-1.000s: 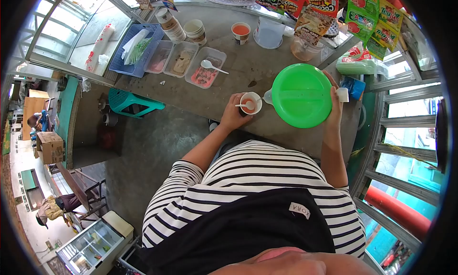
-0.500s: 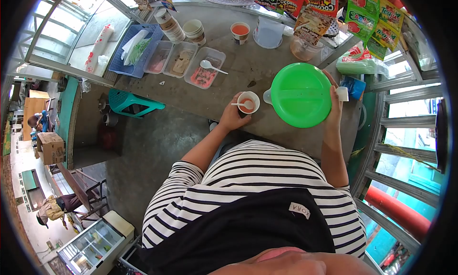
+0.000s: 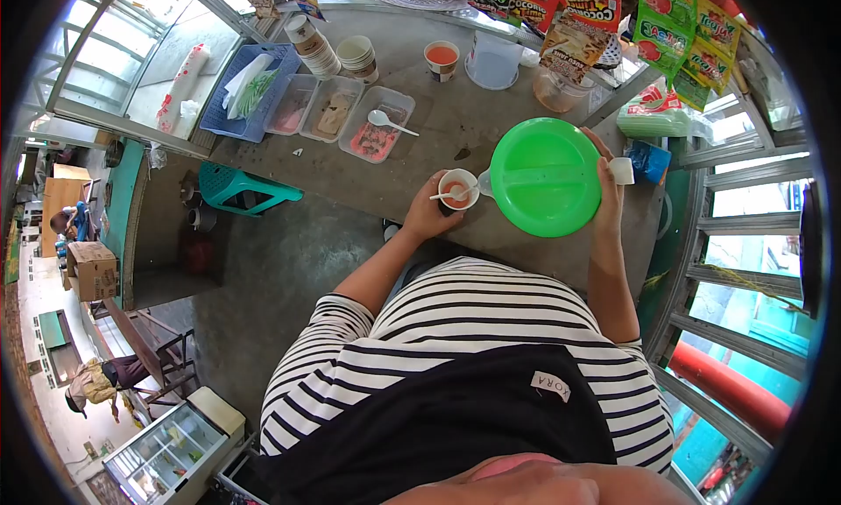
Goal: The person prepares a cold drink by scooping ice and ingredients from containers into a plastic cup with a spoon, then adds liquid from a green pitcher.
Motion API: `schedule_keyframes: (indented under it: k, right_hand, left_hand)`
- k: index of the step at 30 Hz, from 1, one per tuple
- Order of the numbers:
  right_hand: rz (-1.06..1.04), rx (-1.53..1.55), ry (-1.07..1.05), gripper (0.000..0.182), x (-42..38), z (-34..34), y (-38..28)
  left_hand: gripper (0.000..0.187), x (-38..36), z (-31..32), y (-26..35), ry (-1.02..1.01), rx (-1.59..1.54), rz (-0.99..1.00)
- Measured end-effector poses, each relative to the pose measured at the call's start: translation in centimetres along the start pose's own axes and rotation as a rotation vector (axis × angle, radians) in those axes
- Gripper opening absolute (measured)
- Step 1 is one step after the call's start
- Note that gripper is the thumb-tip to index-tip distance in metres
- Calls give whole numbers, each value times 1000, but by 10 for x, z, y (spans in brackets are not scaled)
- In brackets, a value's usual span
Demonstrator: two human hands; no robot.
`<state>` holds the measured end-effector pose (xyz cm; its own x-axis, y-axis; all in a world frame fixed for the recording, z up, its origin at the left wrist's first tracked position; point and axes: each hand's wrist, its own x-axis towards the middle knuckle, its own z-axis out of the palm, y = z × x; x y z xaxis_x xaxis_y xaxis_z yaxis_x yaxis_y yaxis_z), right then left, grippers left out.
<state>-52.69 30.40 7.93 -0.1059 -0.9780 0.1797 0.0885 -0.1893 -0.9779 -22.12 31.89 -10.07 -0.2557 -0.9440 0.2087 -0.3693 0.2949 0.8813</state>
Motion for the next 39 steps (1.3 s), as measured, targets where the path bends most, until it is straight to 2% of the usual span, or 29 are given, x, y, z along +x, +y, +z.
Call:
schedule_keyframes:
  k: [10,12,16,18,24,27,29,34,39]
  right_hand:
    - [-8,-29,17,51,0,-4,9]
    - [-19,-51,20,51,0,-3,8]
    - [-11,-46,-38,47,-2,5,-2]
    - [-26,-72,-43,47,-3,7,-3]
    - [-33,-30,-61,44,-2,4,-1]
    - [-2,-36,-24,45,-3,0,3]
    - [-24,-58,2,52,-2,-3,8]
    - [-18,-31,-1,51,-2,-3,8]
    - [-22,-24,5,50,-4,1,5]
  left_hand:
    - [79,3,2,2,9,63,28]
    - [78,2,-2,1,-17,6,97]
    - [79,0,-3,-2,-31,-24,97]
    - [81,0,-1,1,-28,-60,-17]
    - [82,3,-1,7,36,114,68]
    - [81,2,-1,4,40,74,73]
    - [81,0,-3,0,12,29,64]
    - [82,0,-4,-3,-35,-27,55]
    - [80,0,-4,12,45,55,61]
